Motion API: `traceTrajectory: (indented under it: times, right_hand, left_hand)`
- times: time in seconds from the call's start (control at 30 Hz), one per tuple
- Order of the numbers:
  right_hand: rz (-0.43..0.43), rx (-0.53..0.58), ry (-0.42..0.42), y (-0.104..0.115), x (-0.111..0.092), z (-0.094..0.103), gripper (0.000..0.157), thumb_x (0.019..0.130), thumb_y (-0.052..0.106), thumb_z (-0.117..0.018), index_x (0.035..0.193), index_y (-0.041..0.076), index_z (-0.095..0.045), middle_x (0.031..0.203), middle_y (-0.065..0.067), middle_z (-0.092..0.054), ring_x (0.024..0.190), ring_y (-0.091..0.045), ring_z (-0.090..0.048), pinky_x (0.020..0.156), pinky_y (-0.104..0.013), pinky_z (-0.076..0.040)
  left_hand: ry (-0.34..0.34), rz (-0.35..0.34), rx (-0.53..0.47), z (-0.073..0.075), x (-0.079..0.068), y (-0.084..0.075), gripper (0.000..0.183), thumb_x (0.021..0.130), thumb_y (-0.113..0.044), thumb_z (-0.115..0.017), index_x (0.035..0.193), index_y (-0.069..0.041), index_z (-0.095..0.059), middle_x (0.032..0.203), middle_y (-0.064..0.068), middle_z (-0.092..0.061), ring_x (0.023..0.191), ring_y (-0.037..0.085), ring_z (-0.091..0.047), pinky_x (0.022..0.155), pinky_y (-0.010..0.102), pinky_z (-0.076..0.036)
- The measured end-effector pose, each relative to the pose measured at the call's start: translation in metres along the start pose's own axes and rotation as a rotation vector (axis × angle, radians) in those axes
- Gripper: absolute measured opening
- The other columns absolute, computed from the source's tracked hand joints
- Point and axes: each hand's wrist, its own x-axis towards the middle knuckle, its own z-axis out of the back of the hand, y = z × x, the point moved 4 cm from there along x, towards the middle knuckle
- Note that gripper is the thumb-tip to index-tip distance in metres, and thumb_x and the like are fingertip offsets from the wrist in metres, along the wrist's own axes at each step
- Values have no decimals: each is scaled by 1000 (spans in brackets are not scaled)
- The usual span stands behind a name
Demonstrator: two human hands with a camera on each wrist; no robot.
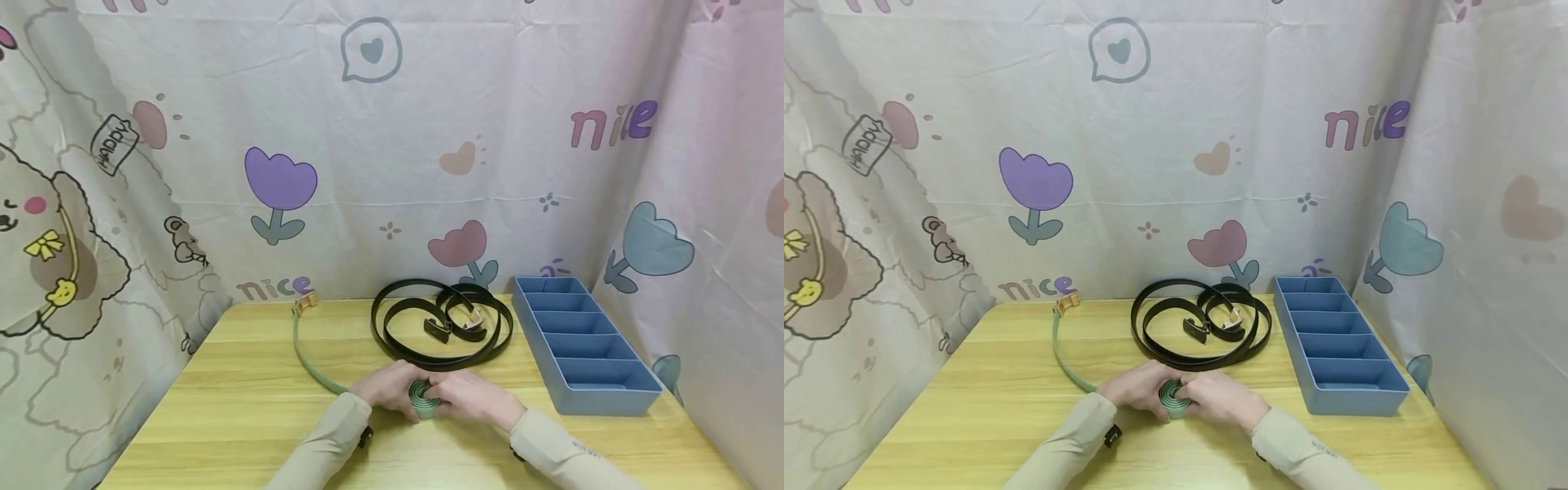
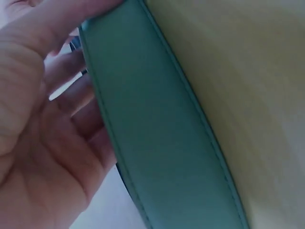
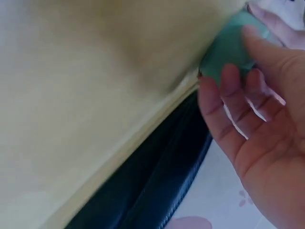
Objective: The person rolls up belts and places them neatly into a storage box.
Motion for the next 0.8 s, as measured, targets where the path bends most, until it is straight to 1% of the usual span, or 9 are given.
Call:
traceTrajectory:
  times: [0.1, 0.17, 0.23, 0.3, 0.4, 0.47, 0.57, 0.7, 0.8]
  right_hand:
    - [-15, 28, -13, 2, 2, -3, 19, 84, 36, -73, 97, 23, -71, 93, 12, -63, 79, 4, -55, 73, -16, -48]
    - [-1, 53, -31, 1, 2, -4, 17, 84, 35, -73, 95, 22, -70, 90, 14, -62, 76, 5, -52, 70, -15, -47]
    - [29, 67, -50, -2, 2, -3, 12, 84, 30, -73, 93, 22, -70, 88, 13, -61, 77, 5, -52, 71, -14, -46]
    - [51, 87, -55, -5, 1, -2, 12, 84, 28, -74, 93, 22, -71, 86, 12, -60, 77, 4, -52, 70, -13, -46]
    - [39, 125, -21, -9, -1, -1, 16, 84, 26, -74, 99, 22, -73, 88, 12, -60, 80, 4, -52, 73, -12, -46]
    - [14, 138, 6, -11, -3, 0, 21, 84, 26, -73, 105, 22, -73, 92, 12, -61, 82, 4, -53, 76, -13, -47]
    - [-17, 108, 9, -10, -3, 0, 26, 84, 28, -74, 110, 22, -73, 98, 11, -64, 86, 3, -57, 78, -15, -49]
    - [-22, 44, -28, -3, 0, -2, 21, 83, 34, -75, 100, 22, -72, 94, 11, -64, 81, 3, -57, 73, -16, -49]
    - [-29, 26, -40, 0, 2, -5, 17, 83, 37, -75, 92, 23, -70, 89, 14, -62, 76, 4, -54, 69, -15, -47]
  left_hand:
    - [-26, 21, 53, -1, 1, -1, 55, 56, -38, -93, 104, -25, -70, 89, -19, -66, 73, -5, -54, 67, 13, -44]
    - [-28, 23, 66, -1, 2, -2, 55, 56, -43, -92, 101, -22, -69, 85, -19, -63, 69, -5, -52, 62, 13, -43]
    - [-26, -4, 55, -1, 1, -2, 55, 58, -42, -92, 103, -22, -67, 89, -18, -64, 73, -5, -53, 65, 13, -44]
    - [-16, -34, 32, -1, 1, -1, 56, 60, -37, -92, 108, -22, -67, 96, -16, -66, 80, -5, -56, 73, 13, -46]
    - [2, -65, -7, 0, 0, 0, 63, 61, -26, -93, 118, -25, -66, 109, -14, -68, 94, -4, -57, 86, 15, -46]
    - [2, -63, -10, 0, 0, 1, 64, 60, -24, -93, 118, -26, -66, 109, -14, -68, 93, -4, -58, 87, 15, -46]
    - [-28, -44, 14, -1, 1, 2, 58, 59, -29, -93, 111, -23, -68, 99, -15, -68, 83, -5, -57, 77, 12, -46]
    - [-65, 10, 86, -2, 0, 1, 48, 58, -40, -92, 94, -20, -67, 78, -16, -61, 64, -4, -50, 58, 13, -42]
    - [-72, 41, 137, -4, -1, -1, 46, 57, -45, -90, 84, -21, -62, 69, -16, -54, 57, -2, -46, 51, 14, -39]
